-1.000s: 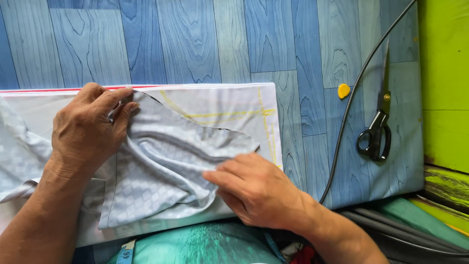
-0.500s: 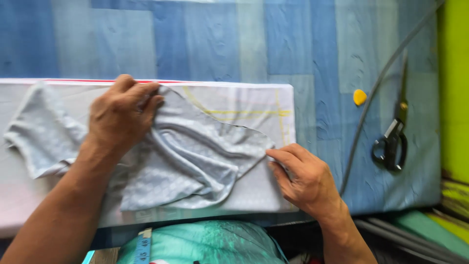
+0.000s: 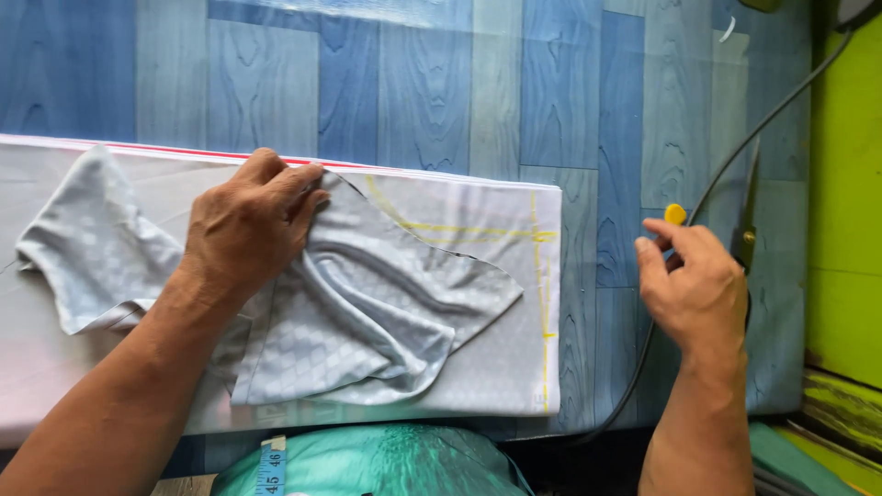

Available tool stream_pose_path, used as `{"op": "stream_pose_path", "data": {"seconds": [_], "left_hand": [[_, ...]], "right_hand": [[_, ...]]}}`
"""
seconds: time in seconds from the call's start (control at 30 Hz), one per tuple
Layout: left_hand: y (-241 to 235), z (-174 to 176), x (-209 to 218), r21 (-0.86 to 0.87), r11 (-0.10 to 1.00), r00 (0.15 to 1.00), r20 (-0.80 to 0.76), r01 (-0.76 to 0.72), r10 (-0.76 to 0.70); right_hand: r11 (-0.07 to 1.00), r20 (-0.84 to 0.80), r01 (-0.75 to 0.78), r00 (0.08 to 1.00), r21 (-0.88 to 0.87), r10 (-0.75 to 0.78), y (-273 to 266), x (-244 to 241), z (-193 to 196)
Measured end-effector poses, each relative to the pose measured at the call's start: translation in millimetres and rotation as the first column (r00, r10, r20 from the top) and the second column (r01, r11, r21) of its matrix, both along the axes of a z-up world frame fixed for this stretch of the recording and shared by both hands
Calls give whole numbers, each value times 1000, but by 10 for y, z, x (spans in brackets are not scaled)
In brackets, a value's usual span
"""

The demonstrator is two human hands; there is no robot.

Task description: Marking fabric pieces with yellow tailor's chalk using a measuring tape for alignment on a cutting table.

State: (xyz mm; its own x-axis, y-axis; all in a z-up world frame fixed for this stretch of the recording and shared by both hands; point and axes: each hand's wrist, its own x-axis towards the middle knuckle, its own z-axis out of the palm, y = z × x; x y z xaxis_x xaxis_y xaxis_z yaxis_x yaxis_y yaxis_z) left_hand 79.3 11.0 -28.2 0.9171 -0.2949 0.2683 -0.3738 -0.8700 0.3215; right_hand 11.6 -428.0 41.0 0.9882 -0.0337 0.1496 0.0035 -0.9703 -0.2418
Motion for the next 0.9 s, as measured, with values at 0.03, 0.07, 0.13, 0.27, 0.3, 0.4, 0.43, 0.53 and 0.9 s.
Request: {"op": "stream_pose_path", "data": {"seconds": [0.03,0.07,0.13,0.27,0.3,0.4,0.43,0.53,0.9], "left_hand": [[3,-5,-1,-1,1000,1000,13,1,-1],[16,-10,-7,-1,1000,1000,26,-3,3],[11,-34,-9,7,1000,1000,23,2,-2],[31,-55,-13,-2,1000,1000,30,-10,10],[30,-31,-10,1,1000,999,30,-16,16],[19,2,-15,-1,1000,1000,31,7,-7],[18,-3,-18,-6,1000,999,34,4,-4],[19,7,-23,-18,1000,1000,24,1,0],[24,-19,-7,-24,1000,999,41,13,-12]], "right_hand": [[999,-21,51,998,-19,-51,-116,31,-43],[995,-40,96,994,-38,-98,-229,75,-93],[990,-51,127,990,-54,-130,-392,111,-167],[978,-71,184,979,-94,-191,-532,207,-306],[980,-72,178,980,-90,-184,-540,221,-342],[965,-80,210,971,-159,-224,-579,248,-439],[964,-84,205,972,-168,-222,-597,251,-471],[967,-99,188,973,-169,-207,-626,256,-492],[964,-228,261,937,-43,-264,-693,337,-374]]}}
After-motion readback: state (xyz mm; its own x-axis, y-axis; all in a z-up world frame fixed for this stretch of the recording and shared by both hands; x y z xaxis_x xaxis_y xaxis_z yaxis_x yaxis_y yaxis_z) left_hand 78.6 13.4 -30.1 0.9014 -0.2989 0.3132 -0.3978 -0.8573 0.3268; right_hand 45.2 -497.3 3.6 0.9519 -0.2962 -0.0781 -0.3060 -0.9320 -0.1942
